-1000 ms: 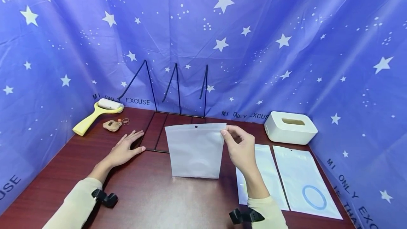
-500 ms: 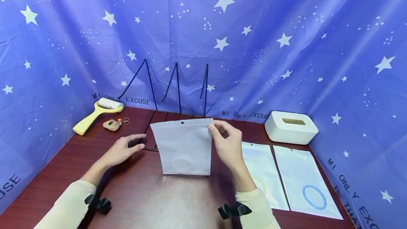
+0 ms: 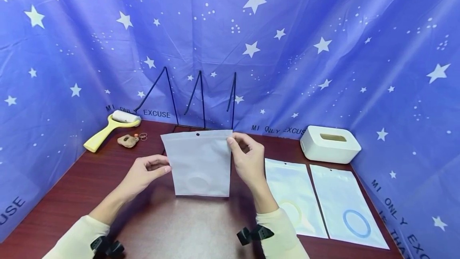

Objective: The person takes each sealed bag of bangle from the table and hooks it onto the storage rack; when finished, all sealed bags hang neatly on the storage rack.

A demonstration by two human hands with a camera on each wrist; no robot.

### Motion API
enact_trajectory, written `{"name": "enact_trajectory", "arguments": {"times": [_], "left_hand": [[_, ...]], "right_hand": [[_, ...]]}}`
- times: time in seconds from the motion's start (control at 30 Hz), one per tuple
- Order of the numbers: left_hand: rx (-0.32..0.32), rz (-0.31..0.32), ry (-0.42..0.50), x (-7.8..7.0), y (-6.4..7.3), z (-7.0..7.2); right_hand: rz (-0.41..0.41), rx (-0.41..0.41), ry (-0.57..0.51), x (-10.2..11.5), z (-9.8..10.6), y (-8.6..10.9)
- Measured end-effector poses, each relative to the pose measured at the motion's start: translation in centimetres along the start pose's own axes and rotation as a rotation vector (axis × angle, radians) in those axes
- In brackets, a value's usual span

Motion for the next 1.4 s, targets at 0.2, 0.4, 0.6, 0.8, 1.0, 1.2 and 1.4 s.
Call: {"name": "enact_trajectory", "arguments": {"times": [0.2,0.4,0.6,0.8,1.0,1.2,1.4], "left_hand": [[-0.1,0.005,-0.05,0.0,0.3,0.2],[-0.148,-0.004,-0.158,0.1,1.2,1.9],[-0.182,-0.035,-0.229,0.0,2.0,4.3],[-0.249,-0.058,-0.249,-0.5,2.1,6.9],[-0.302,-0.067,-0.257,-0.9,2.1,9.3],[-0.32,-0.055,-0.222,-0.5,1.7,10.6],[-0.346,-0.068,-0.152,0.0,1.4,11.4]], "right_hand": [[-0.007,0.018,-0.023,0.0,-0.9,0.2],[0.027,0.06,-0.036,0.4,-2.3,0.3],[0.072,0.098,-0.044,1.1,-4.5,0.3],[0.068,0.125,-0.086,1.5,-6.9,-0.1],[0.06,0.131,-0.126,1.7,-9.1,-0.6],[0.065,0.146,-0.15,2.0,-10.8,-1.3],[0.066,0.163,-0.15,2.2,-12.3,-1.8]]}}
Point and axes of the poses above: each hand's wrist, its own y-axis away from the middle knuckle, its own z-axis out of the back of the hand, x = y × z, the point moved 2 cm from there along -y, towards the middle knuckle
